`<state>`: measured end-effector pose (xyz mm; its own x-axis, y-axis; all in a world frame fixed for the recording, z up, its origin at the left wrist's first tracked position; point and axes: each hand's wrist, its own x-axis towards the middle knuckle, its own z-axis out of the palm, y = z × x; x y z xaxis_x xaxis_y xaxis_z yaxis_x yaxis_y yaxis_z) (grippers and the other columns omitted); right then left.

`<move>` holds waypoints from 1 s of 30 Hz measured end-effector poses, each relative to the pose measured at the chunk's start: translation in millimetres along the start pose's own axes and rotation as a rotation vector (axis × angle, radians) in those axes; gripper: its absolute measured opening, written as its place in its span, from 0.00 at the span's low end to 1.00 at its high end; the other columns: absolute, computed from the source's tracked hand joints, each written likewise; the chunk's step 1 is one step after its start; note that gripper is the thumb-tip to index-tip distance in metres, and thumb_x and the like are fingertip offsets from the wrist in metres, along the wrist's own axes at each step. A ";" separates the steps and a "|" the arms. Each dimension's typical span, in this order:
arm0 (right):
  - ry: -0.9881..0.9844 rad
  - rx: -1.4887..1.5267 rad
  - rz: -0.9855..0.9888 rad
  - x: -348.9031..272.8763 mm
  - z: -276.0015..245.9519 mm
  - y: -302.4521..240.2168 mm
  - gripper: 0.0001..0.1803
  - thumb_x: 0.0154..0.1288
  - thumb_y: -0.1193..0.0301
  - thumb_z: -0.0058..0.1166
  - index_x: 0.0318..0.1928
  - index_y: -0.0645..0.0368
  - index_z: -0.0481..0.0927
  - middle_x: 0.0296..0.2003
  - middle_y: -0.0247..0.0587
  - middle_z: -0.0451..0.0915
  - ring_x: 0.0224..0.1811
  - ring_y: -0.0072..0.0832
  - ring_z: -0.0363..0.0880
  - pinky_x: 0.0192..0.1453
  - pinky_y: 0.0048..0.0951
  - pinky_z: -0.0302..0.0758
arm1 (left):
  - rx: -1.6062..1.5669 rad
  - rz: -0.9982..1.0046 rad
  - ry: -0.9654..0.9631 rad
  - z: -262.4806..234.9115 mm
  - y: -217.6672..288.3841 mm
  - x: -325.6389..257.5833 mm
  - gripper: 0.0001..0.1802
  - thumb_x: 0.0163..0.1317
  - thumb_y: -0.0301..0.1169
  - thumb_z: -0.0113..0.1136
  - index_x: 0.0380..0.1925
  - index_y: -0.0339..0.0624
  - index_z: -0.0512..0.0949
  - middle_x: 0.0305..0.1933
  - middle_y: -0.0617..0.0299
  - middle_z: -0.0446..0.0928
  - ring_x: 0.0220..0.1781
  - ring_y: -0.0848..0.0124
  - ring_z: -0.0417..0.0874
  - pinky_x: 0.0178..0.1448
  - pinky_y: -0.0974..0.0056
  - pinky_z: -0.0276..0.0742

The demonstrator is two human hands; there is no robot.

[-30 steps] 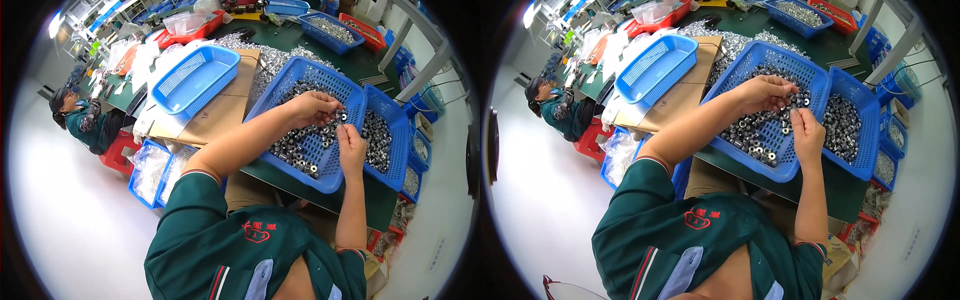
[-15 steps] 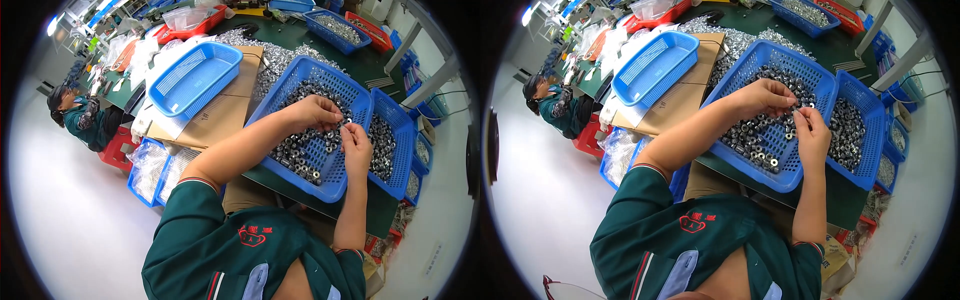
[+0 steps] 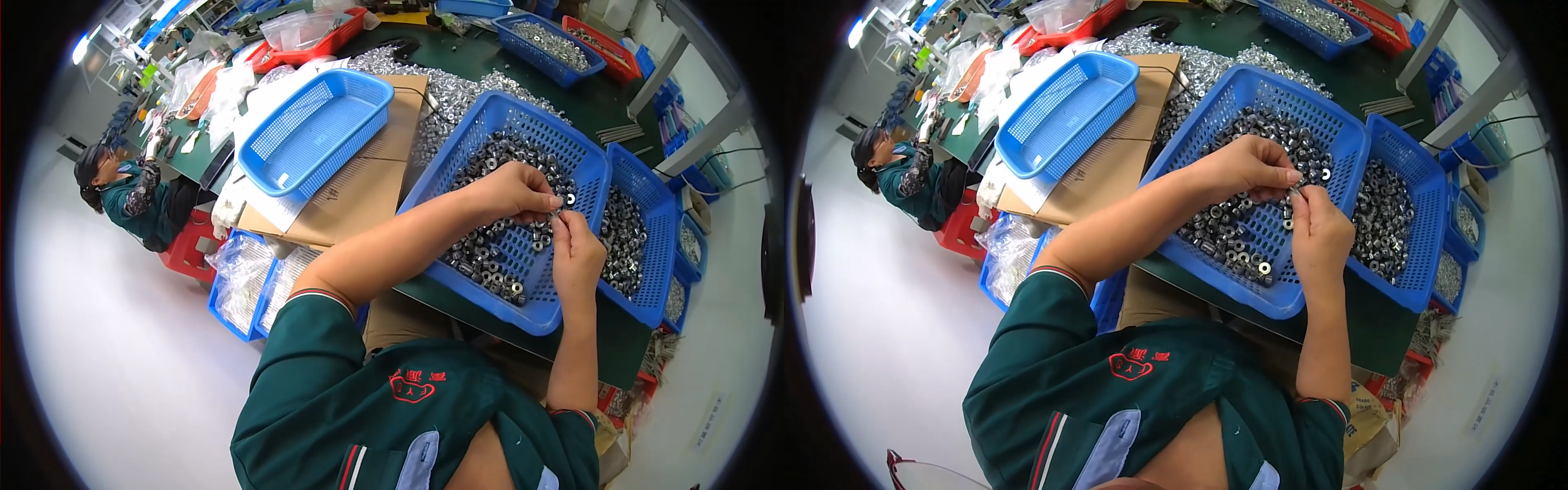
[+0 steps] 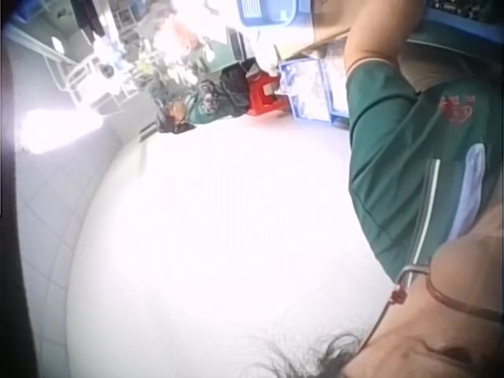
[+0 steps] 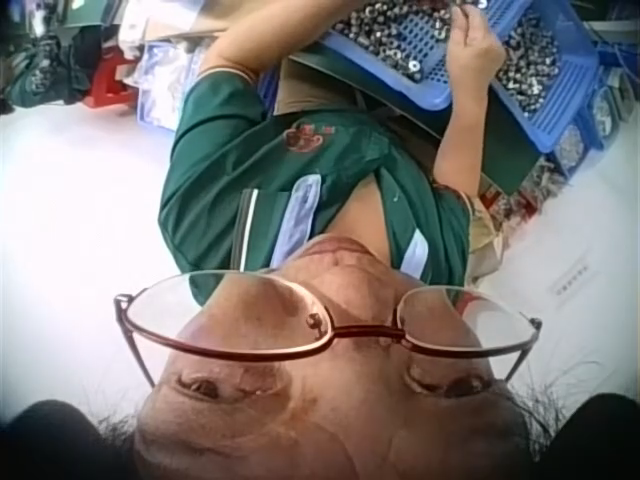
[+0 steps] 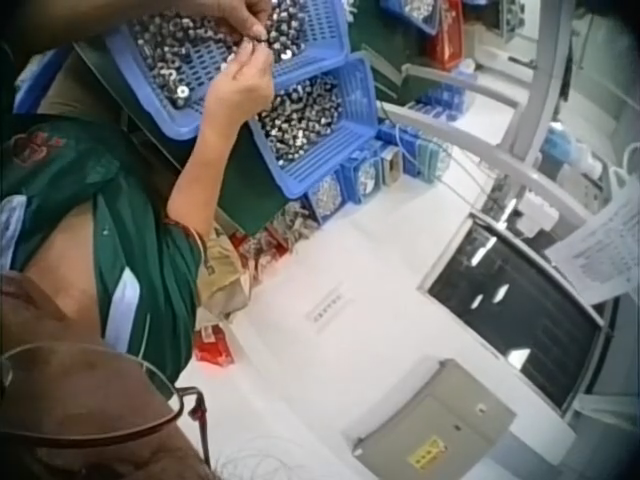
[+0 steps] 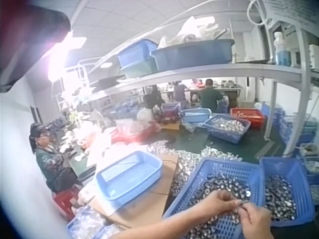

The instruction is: Sorting and inspecting small metal hardware rings at a workbench.

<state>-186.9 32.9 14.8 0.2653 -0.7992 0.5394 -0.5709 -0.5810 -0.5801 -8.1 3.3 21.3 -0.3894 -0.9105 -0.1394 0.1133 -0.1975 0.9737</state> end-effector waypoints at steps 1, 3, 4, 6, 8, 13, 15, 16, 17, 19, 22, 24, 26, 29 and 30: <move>-0.001 -0.001 0.002 -2.1 -0.3 0.8 0.05 0.65 0.72 0.54 0.35 0.61 0.77 0.21 0.47 0.76 0.20 0.37 0.75 0.26 0.33 0.69 | -0.002 -0.001 0.000 2.4 -1.1 -0.3 0.10 0.61 0.34 0.63 0.31 0.37 0.79 0.23 0.65 0.77 0.21 0.80 0.73 0.25 0.75 0.66; 0.010 0.113 0.079 -4.5 0.0 4.4 0.06 0.66 0.71 0.53 0.34 0.61 0.77 0.17 0.42 0.74 0.18 0.30 0.73 0.23 0.31 0.66 | -0.010 0.053 -0.005 6.1 -2.6 1.2 0.10 0.61 0.32 0.64 0.31 0.36 0.79 0.23 0.65 0.77 0.22 0.80 0.74 0.26 0.75 0.69; 0.008 0.110 0.084 -4.1 -3.3 6.4 0.06 0.66 0.71 0.53 0.34 0.61 0.77 0.17 0.42 0.74 0.18 0.30 0.73 0.23 0.31 0.66 | -0.014 0.050 -0.009 7.0 -3.7 2.3 0.10 0.61 0.32 0.64 0.31 0.36 0.79 0.23 0.65 0.77 0.22 0.80 0.74 0.26 0.75 0.69; -0.166 0.351 0.381 -1.5 -13.9 10.7 0.09 0.68 0.70 0.51 0.33 0.62 0.77 0.14 0.35 0.71 0.15 0.22 0.69 0.20 0.27 0.63 | 0.056 0.135 -0.028 12.8 -1.0 5.0 0.09 0.61 0.30 0.64 0.32 0.34 0.79 0.24 0.64 0.78 0.25 0.79 0.77 0.29 0.74 0.72; -0.106 0.363 0.332 0.4 -8.1 13.4 0.13 0.69 0.67 0.50 0.29 0.61 0.77 0.13 0.29 0.68 0.14 0.15 0.64 0.18 0.22 0.59 | 0.090 0.169 -0.017 10.2 1.7 4.5 0.09 0.60 0.29 0.63 0.35 0.33 0.79 0.26 0.63 0.79 0.27 0.78 0.78 0.32 0.74 0.75; -0.077 0.554 0.507 9.6 -6.0 5.3 0.17 0.71 0.64 0.47 0.27 0.62 0.75 0.12 0.28 0.66 0.13 0.14 0.63 0.17 0.19 0.58 | -0.127 0.192 -0.023 1.4 2.4 8.0 0.10 0.62 0.24 0.59 0.43 0.33 0.77 0.35 0.58 0.80 0.36 0.71 0.82 0.44 0.67 0.79; 0.023 0.660 0.524 8.2 -5.3 9.3 0.16 0.71 0.64 0.47 0.28 0.61 0.75 0.13 0.27 0.66 0.13 0.13 0.62 0.18 0.18 0.58 | -0.273 0.095 0.014 -1.8 -2.0 13.7 0.06 0.62 0.24 0.56 0.39 0.37 0.76 0.37 0.58 0.79 0.39 0.70 0.82 0.43 0.66 0.80; 0.023 0.693 0.526 7.0 -5.6 10.6 0.16 0.71 0.64 0.47 0.29 0.61 0.75 0.14 0.27 0.67 0.15 0.12 0.63 0.18 0.17 0.58 | -0.290 0.059 0.001 -3.5 -8.4 17.7 0.04 0.62 0.24 0.56 0.37 0.38 0.75 0.37 0.59 0.78 0.39 0.70 0.82 0.42 0.66 0.80; 0.000 0.651 0.513 5.8 -7.1 8.7 0.15 0.71 0.64 0.48 0.29 0.61 0.75 0.14 0.27 0.67 0.15 0.12 0.63 0.19 0.17 0.58 | -0.222 -0.012 0.013 1.9 -13.8 19.9 0.03 0.60 0.24 0.55 0.34 0.40 0.75 0.36 0.61 0.77 0.37 0.72 0.80 0.41 0.67 0.78; -0.024 0.593 0.473 4.7 -8.3 9.4 0.15 0.70 0.64 0.49 0.30 0.62 0.76 0.14 0.27 0.68 0.16 0.12 0.64 0.20 0.18 0.60 | 0.303 -0.039 -0.048 15.1 -24.4 25.5 0.06 0.56 0.27 0.57 0.33 0.37 0.76 0.32 0.64 0.78 0.33 0.72 0.78 0.39 0.68 0.74; -0.033 0.571 0.436 2.3 -4.6 11.0 0.15 0.70 0.65 0.49 0.30 0.63 0.76 0.15 0.28 0.68 0.17 0.13 0.64 0.21 0.19 0.60 | 1.159 0.169 -0.107 29.3 -53.7 27.6 0.11 0.52 0.29 0.58 0.36 0.44 0.79 0.34 0.55 0.81 0.38 0.60 0.82 0.42 0.56 0.77; -0.054 0.564 0.432 1.0 -5.9 10.2 0.14 0.70 0.65 0.49 0.30 0.63 0.76 0.15 0.28 0.68 0.17 0.13 0.63 0.21 0.20 0.61 | 1.418 0.131 -0.120 33.6 -62.8 23.8 0.12 0.53 0.29 0.57 0.38 0.52 0.81 0.37 0.56 0.82 0.42 0.55 0.83 0.46 0.53 0.78; -0.060 0.560 0.399 0.4 -6.2 10.9 0.14 0.70 0.65 0.50 0.30 0.62 0.77 0.15 0.28 0.69 0.17 0.13 0.64 0.22 0.20 0.61 | 1.444 0.147 -0.120 33.8 -64.6 23.3 0.12 0.53 0.30 0.57 0.39 0.52 0.80 0.37 0.56 0.82 0.42 0.56 0.83 0.45 0.53 0.78; -0.076 0.493 0.387 -0.3 -7.5 12.8 0.14 0.70 0.65 0.50 0.30 0.62 0.77 0.15 0.29 0.70 0.18 0.14 0.65 0.22 0.20 0.62 | 1.497 0.102 -0.137 35.6 -58.2 22.5 0.13 0.53 0.30 0.58 0.41 0.51 0.78 0.37 0.55 0.82 0.43 0.56 0.83 0.44 0.54 0.79; -0.069 0.493 0.386 -0.7 -7.1 13.7 0.14 0.70 0.65 0.50 0.30 0.62 0.77 0.15 0.29 0.70 0.18 0.14 0.65 0.22 0.20 0.62 | 1.519 0.038 -0.150 36.8 -55.2 21.9 0.14 0.53 0.31 0.58 0.41 0.50 0.77 0.37 0.54 0.82 0.43 0.56 0.83 0.44 0.54 0.79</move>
<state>-200.4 26.6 10.8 0.1706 -0.9641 0.2034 -0.2145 -0.2378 -0.9473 -56.5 7.7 -28.9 -0.5048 -0.8437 -0.1827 -0.8542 0.4577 0.2467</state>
